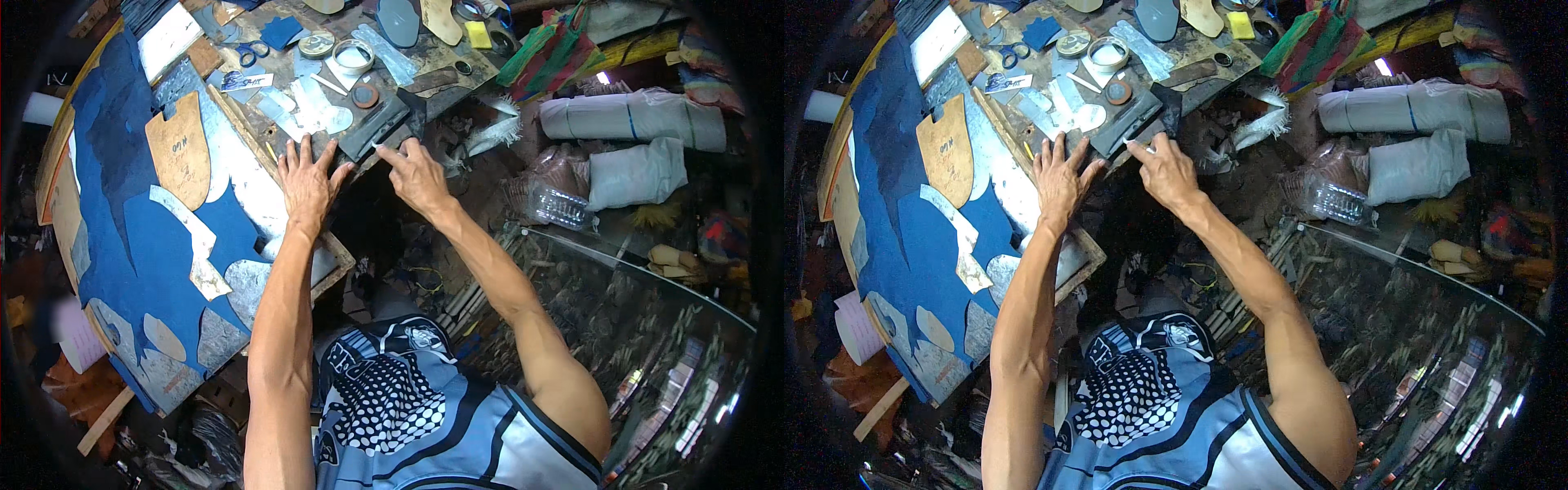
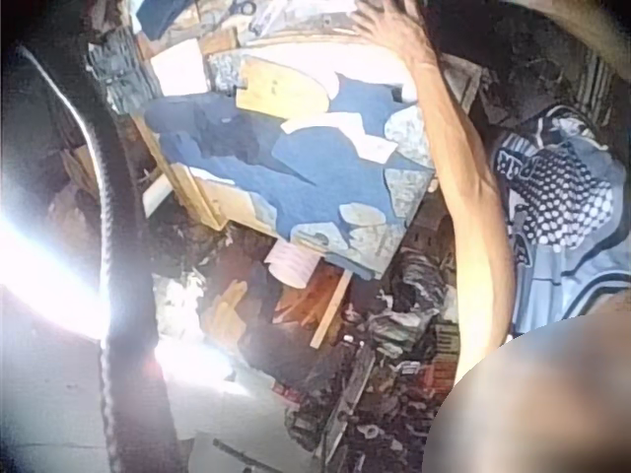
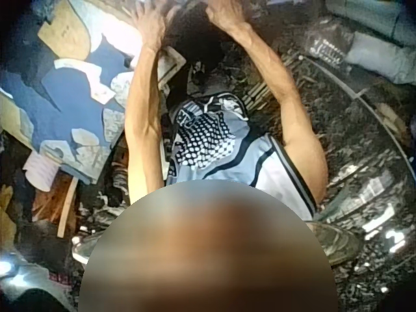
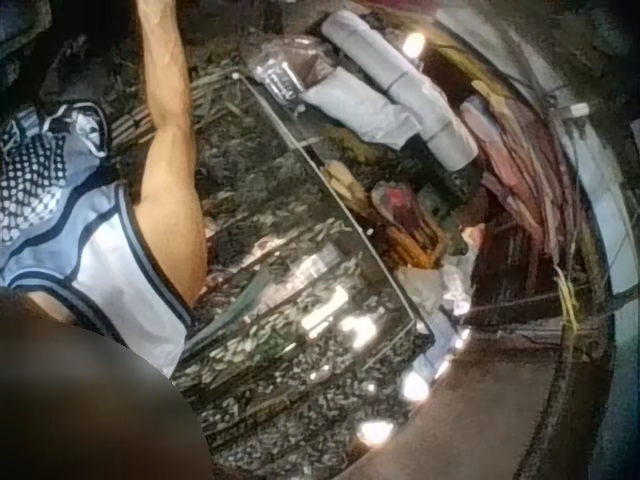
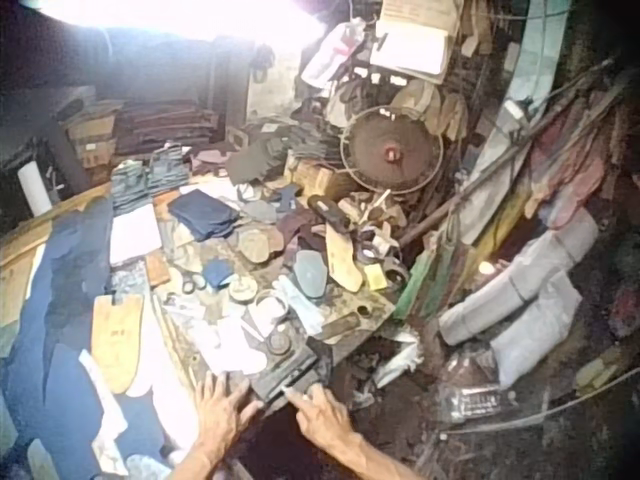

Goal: Cutting out leather shapes using a handheld blade and a template.

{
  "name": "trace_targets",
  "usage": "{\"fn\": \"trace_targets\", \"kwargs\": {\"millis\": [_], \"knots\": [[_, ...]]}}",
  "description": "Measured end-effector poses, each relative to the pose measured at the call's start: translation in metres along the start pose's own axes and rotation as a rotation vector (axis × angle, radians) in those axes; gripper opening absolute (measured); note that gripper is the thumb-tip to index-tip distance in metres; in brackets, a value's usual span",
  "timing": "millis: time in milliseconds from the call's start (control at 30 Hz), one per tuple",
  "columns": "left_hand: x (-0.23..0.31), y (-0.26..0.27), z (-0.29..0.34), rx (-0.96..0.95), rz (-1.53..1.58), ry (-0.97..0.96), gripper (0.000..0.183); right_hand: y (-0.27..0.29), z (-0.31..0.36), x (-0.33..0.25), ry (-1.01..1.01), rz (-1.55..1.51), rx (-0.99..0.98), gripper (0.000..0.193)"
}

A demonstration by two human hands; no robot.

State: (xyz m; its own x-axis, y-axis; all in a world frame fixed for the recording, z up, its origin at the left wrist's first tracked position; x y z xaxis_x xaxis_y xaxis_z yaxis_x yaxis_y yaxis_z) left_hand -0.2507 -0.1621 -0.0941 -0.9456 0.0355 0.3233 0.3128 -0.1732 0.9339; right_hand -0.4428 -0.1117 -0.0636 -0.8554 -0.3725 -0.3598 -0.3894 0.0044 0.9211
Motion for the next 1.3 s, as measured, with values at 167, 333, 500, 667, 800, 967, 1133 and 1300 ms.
{"fn": "trace_targets", "kwargs": {"millis": [167,333,500,667,800,967,1133,1300], "knots": [[0.002,0.0,0.004,0.035,0.029,-0.022,0.059,0.004,0.001,0.003,-0.014,0.028,0.021,0.046],[-0.009,0.0,0.004,0.098,0.013,-0.015,0.06,0.002,-0.005,0.027,-0.164,0.028,0.084,0.041],[-0.006,-0.007,-0.001,0.122,0.122,-0.011,0.062,0.008,-0.011,0.03,-0.076,0.118,0.06,0.039],[0.005,-0.013,0.001,0.129,0.079,0.021,0.062,0.004,0.001,0.029,-0.047,0.06,0.053,0.043],[0.006,-0.015,-0.003,0.125,0.074,0.004,0.063,0.001,0.001,0.028,-0.08,0.058,0.057,0.045],[-0.007,-0.009,0.0,0.122,0.063,-0.006,0.061,-0.001,-0.012,0.026,-0.12,0.046,0.062,0.045],[-0.009,-0.014,0.0,0.109,0.017,-0.025,0.063,-0.003,-0.007,0.018,-0.162,0.036,0.034,0.04],[-0.009,-0.004,0.006,0.197,0.243,0.011,0.062,0.001,-0.019,-0.014,-0.045,0.091,-0.125,0.046]]}}
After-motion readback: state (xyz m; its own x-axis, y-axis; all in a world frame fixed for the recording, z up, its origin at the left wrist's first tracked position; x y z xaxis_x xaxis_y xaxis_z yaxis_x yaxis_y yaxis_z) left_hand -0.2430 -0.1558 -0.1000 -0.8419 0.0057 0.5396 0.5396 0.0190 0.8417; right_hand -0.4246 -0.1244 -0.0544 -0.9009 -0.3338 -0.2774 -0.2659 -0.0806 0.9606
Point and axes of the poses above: each hand's wrist, its own z-axis away from the middle knuckle, its own y-axis out of the back of the hand, x = y × z, the point moved 6 cm from there along -z, towards the middle knuckle, and after that the axes turned 15 degrees about y, right-handed, at the moved point
